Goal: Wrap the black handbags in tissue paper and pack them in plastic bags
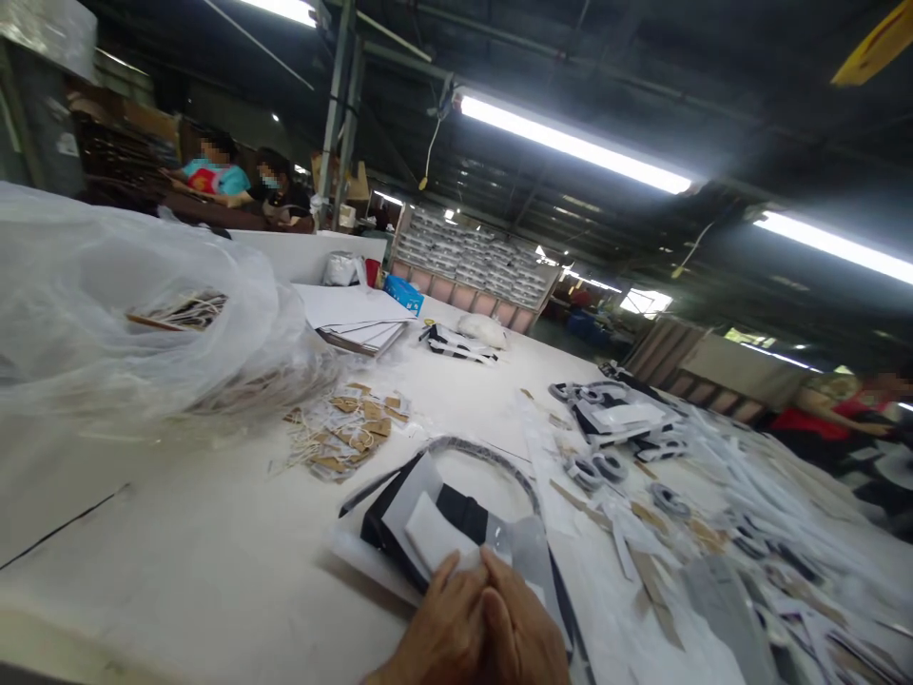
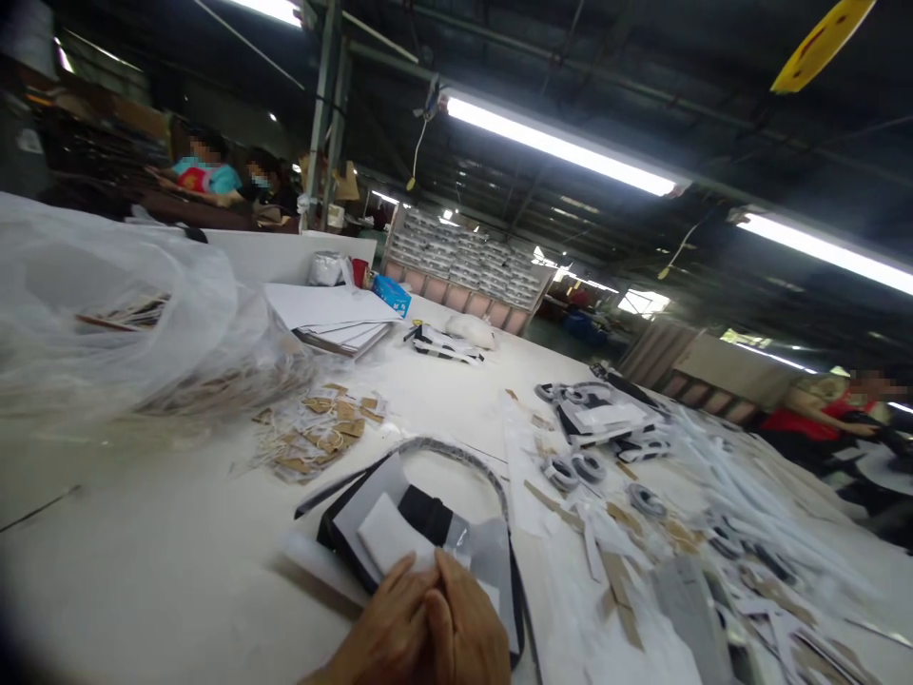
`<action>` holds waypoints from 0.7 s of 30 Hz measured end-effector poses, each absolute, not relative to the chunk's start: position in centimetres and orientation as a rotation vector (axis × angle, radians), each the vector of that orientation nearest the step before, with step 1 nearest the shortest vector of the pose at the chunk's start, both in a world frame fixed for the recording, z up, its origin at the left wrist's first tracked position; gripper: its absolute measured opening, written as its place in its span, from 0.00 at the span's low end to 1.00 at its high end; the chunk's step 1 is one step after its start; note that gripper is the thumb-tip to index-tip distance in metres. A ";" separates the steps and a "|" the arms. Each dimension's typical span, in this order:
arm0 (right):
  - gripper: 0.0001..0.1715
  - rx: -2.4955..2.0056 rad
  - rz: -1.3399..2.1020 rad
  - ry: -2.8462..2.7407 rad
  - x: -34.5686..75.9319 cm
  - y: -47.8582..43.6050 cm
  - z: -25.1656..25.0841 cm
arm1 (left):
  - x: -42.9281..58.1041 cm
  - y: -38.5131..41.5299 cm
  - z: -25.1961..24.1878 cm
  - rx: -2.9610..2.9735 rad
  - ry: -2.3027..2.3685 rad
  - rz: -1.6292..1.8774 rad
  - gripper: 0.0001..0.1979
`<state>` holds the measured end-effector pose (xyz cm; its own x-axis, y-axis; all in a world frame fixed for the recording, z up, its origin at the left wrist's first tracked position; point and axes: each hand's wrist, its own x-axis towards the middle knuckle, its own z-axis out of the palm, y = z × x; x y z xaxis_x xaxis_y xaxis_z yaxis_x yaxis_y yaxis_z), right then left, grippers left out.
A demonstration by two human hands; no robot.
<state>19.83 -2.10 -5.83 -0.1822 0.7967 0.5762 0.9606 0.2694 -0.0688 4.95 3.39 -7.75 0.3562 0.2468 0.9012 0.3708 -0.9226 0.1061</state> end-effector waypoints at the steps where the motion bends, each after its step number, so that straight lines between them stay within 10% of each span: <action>1: 0.22 -1.613 -0.432 -1.978 19.5 -2.3 -5.8 | 4.2 3.5 -6.8 -2.594 -0.579 -1.551 0.15; 11: 0.29 -1.556 -0.491 -2.187 19.1 -3.1 -3.9 | -4.2 10.8 1.2 -2.985 -0.632 -0.722 0.19; 21: 0.31 -1.532 -0.375 -2.301 22.1 -2.1 -0.6 | -3.7 7.9 -2.0 -2.984 -0.702 -0.869 0.26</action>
